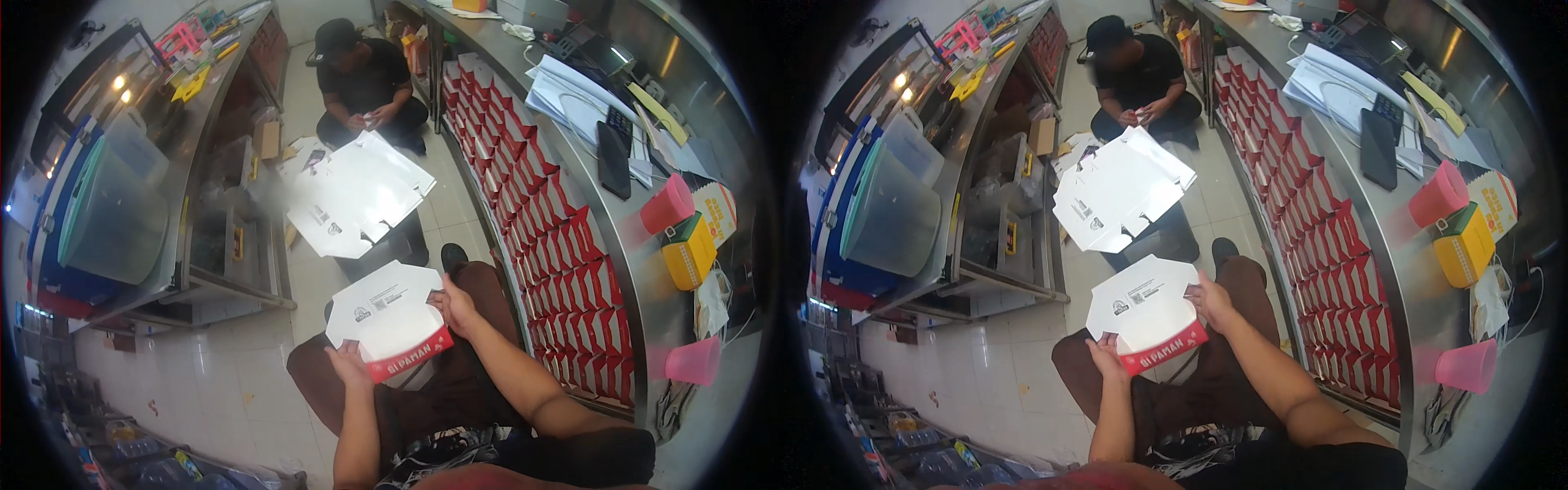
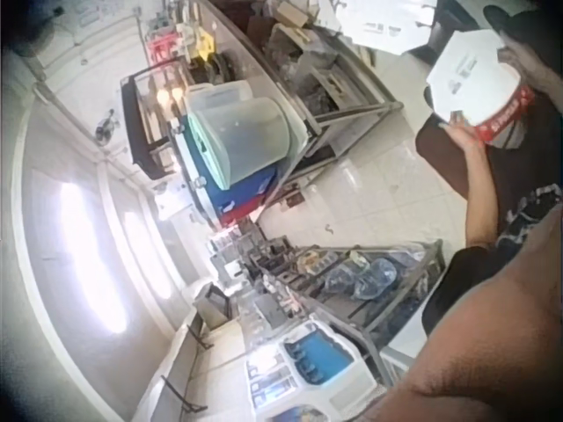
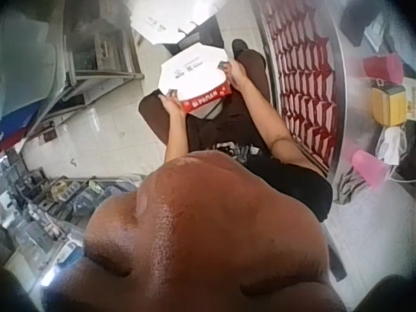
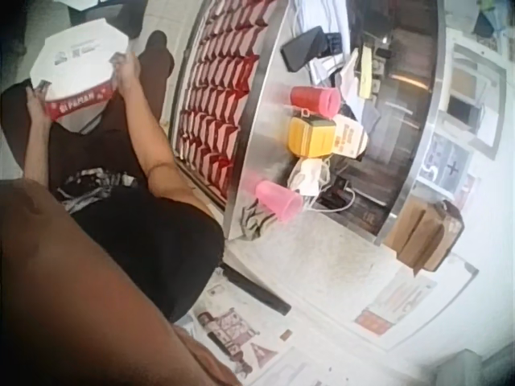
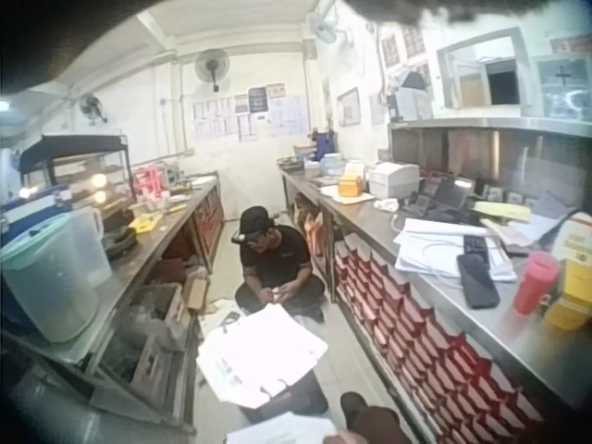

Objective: The person folds flat cardboard sheets into small rectangular boxes, tucks the flaps to close them, and places the finished boxes into a red-and-white patterned display rack. The person repeats this process for multiple units.

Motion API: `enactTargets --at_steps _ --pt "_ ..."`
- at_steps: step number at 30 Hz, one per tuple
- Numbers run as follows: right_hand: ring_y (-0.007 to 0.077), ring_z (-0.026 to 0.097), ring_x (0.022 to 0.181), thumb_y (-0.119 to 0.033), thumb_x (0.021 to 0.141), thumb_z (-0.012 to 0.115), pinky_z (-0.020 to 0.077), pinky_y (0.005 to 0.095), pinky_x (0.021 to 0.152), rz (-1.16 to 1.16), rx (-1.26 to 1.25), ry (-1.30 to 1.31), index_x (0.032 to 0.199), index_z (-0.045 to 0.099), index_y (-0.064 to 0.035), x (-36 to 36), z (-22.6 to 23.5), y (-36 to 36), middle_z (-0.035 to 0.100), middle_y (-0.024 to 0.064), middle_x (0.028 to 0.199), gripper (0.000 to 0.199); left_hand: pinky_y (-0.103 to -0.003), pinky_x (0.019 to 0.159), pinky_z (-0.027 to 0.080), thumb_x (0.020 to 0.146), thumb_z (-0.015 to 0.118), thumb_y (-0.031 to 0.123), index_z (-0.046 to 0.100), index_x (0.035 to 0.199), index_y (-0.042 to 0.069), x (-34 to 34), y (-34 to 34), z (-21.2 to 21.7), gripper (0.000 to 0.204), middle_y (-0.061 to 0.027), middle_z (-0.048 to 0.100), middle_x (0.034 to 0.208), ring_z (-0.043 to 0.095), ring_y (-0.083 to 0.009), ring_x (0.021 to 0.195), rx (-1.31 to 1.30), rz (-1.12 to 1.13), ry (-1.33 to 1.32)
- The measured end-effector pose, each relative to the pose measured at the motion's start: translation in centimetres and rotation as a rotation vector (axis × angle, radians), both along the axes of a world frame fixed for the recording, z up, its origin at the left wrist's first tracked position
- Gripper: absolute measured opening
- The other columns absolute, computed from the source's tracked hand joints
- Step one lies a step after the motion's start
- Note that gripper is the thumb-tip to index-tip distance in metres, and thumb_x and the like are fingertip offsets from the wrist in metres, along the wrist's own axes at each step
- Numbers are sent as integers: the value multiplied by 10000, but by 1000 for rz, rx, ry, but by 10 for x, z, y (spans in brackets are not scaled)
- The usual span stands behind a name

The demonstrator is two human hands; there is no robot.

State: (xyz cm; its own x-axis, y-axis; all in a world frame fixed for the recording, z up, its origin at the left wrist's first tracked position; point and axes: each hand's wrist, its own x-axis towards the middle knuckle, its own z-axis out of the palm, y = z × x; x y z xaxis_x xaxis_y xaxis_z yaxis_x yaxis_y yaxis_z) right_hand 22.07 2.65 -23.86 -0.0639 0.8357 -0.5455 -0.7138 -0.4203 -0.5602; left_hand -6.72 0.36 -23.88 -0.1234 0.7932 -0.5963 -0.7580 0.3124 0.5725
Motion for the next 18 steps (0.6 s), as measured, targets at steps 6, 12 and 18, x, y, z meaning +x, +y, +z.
enactTargets --at_steps 6,12,18 --pt "256 630 1260 -521 1093 487 499 398 1073 107 26 -59 1472 509 29 -1 25 -7 643 189 1386 669 -469 1159 431 1112 428 508 404 1511 -45 6 -2 18 682 -217 520 1495 526 -342 1372 104 -90 -3" --pt "159 741 995 -234 1029 693 595 313 872 430 45 -146 1331 627 42 -1 48 -8 740 114 1192 414 -415 973 583 1042 645 194 553 1396 11 0 -9 9 409 -168 669 1309 697 -268 1147 125 -426 56" --pt "164 757 856 -182 967 761 606 318 777 562 18 -373 1169 726 63 -4 26 -10 781 116 1016 320 -399 918 616 1031 641 141 584 1336 -17 5 -10 9 349 -173 709 1226 732 -263 1060 31 -669 369"
